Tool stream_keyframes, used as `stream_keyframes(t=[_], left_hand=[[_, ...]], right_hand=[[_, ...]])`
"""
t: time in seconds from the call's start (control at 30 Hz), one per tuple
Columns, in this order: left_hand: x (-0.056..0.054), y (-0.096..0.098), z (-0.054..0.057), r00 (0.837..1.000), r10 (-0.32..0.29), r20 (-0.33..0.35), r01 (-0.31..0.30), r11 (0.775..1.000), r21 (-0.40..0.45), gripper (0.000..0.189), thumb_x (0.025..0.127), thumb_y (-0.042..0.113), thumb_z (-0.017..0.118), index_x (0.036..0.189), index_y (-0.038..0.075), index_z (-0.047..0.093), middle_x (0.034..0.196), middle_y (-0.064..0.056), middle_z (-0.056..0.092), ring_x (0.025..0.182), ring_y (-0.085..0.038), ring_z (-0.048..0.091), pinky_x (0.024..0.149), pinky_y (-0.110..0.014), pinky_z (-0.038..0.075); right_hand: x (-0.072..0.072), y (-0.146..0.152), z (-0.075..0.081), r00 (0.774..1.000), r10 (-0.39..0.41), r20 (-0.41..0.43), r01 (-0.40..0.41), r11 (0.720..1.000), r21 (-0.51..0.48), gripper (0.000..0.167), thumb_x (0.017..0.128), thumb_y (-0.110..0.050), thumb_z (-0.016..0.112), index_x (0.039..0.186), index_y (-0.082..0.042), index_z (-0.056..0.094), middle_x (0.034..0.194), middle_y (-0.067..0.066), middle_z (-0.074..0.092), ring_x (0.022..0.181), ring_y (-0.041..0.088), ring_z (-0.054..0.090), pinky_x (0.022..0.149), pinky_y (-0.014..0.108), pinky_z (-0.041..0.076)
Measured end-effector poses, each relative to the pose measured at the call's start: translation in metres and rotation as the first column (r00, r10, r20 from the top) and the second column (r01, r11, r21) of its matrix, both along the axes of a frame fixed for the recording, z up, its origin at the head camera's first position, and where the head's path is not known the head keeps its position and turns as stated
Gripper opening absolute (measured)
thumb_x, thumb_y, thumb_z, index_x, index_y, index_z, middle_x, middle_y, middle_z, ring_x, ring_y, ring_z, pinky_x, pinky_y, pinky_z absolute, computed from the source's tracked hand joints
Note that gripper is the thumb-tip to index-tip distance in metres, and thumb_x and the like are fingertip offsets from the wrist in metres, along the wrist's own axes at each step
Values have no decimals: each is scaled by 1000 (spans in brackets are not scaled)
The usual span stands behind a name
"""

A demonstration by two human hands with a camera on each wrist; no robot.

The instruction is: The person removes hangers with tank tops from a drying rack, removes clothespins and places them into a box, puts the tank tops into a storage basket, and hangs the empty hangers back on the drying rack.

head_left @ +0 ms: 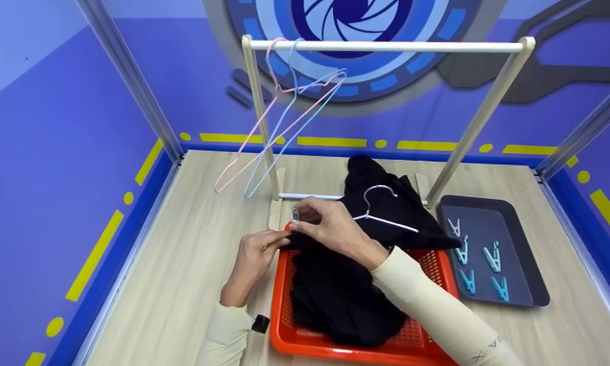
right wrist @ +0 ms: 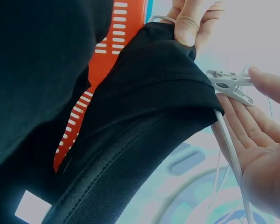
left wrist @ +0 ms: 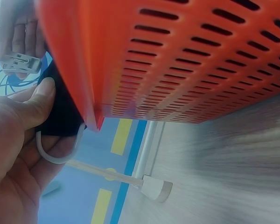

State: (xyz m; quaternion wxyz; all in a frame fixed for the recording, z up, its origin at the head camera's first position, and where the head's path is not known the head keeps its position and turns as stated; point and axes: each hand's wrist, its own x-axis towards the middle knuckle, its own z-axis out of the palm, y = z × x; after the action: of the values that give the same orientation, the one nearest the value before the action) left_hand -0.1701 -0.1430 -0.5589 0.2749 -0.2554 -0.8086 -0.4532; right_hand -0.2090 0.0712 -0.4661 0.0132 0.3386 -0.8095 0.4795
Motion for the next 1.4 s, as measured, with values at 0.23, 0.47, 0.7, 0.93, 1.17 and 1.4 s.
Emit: stream_keyframes(t=[0.23,0.47,0.7,0.93,1.17,1.4], left_hand=[[1,-1,-1,1000,-2,10,2,1000,9,15,87,-3,83,98,6,85,87,1,79,76,-15,74,68,-27,58],[1,-1,-2,1000,-7,20,6,1000,8,15,88,-2,82,99,7,85,88,1,79,77,-15,74,69,-27,58],[2,-1,-2,999,-9,37,9,1000,2,11,92,3,80,100,8,85,87,-2,79,80,-16,75,72,-29,59],[2,-1,-1,999,1,43,-1,1000,4,11,90,5,81,100,8,85,89,-2,79,79,-16,75,72,-28,59],[1,0,-3,1000,2,16,-2,1000,15,15,86,-1,83,98,8,85,88,1,79,76,-15,74,70,-25,58],[1,0,-2,1000,-1,6,1,1000,17,18,85,-3,83,98,9,85,89,4,79,77,-15,74,70,-28,59]], right_hand=[[0,2,0,1000,7,20,-7,1000,-30,30,94,-16,85,117,0,74,104,6,78,94,17,75,86,34,61],[2,8,3,998,40,53,-35,996,-83,31,95,-14,84,119,2,73,108,7,78,97,20,75,89,36,61],[7,22,10,1000,17,26,-14,995,-97,30,94,-13,84,119,0,74,109,8,78,97,22,76,90,35,61],[15,44,16,1000,-12,-18,10,994,-111,30,93,-11,85,120,-1,74,112,9,77,98,22,76,88,36,62],[29,66,21,998,-61,-12,58,989,-133,33,91,-7,86,121,-1,73,111,6,77,99,22,75,90,35,61],[45,86,27,996,-84,-38,78,987,-143,37,91,-9,86,125,-9,73,114,2,77,102,20,75,90,31,60]])
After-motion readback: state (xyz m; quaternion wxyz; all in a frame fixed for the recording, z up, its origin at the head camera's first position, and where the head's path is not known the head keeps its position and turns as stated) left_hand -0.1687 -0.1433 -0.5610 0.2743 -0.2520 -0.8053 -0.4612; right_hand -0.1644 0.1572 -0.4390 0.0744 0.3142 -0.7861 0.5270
